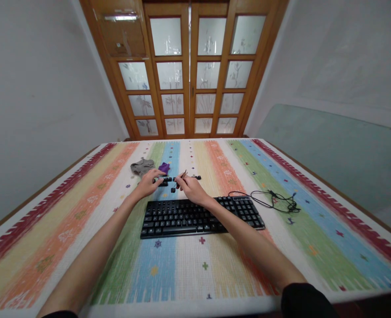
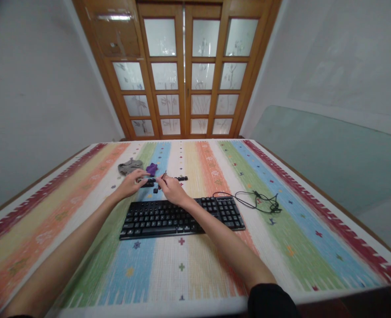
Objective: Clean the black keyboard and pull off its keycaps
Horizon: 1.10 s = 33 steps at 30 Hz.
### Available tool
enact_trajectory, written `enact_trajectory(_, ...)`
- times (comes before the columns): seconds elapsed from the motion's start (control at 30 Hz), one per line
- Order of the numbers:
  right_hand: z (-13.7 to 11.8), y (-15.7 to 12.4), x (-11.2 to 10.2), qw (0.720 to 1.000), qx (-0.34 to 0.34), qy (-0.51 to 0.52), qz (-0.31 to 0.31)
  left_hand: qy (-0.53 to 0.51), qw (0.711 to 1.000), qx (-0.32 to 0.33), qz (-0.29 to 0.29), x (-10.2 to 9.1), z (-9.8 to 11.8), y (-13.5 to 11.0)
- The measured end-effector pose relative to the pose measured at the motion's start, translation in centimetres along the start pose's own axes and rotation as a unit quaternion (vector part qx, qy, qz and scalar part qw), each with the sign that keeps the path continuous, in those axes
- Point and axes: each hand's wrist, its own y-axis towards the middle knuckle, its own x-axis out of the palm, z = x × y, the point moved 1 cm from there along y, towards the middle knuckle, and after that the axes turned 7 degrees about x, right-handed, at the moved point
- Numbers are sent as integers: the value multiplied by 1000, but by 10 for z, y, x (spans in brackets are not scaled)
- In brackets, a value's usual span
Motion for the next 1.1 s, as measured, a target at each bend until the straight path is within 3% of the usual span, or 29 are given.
enact_trajectory(0.07, -3, 0, -2, 1000, -20, 13, 10, -92, 994, -45, -22, -10, 10, 5)
enact_trajectory(0.17, -6, 2, -1, 998, -36, 56, 22, -242, 963, -75, -90, -21, 25, 12)
enact_trajectory(0.27, -8, 3, 1, 995, -41, 89, 34, -305, 940, -77, -129, -25, 40, 15)
enact_trajectory(0.53, -1, 3, 1, 982, -13, 186, 36, -339, 933, -92, -83, -17, 50, 10)
enact_trajectory(0.73, 5, 7, 0, 976, 22, 201, 82, -254, 962, -89, -43, -27, 48, 15)
enact_trajectory(0.9, 8, 4, -1, 982, 32, 172, 76, -67, 997, 5, 33, -37, 41, 23)
enact_trajectory(0.97, 9, 0, -3, 985, 32, 156, 62, -9, 999, 29, 31, -31, 33, 22)
enact_trajectory(1.1, 11, -8, -7, 992, 26, 123, 31, 55, 996, 64, -29, -5, 11, 16)
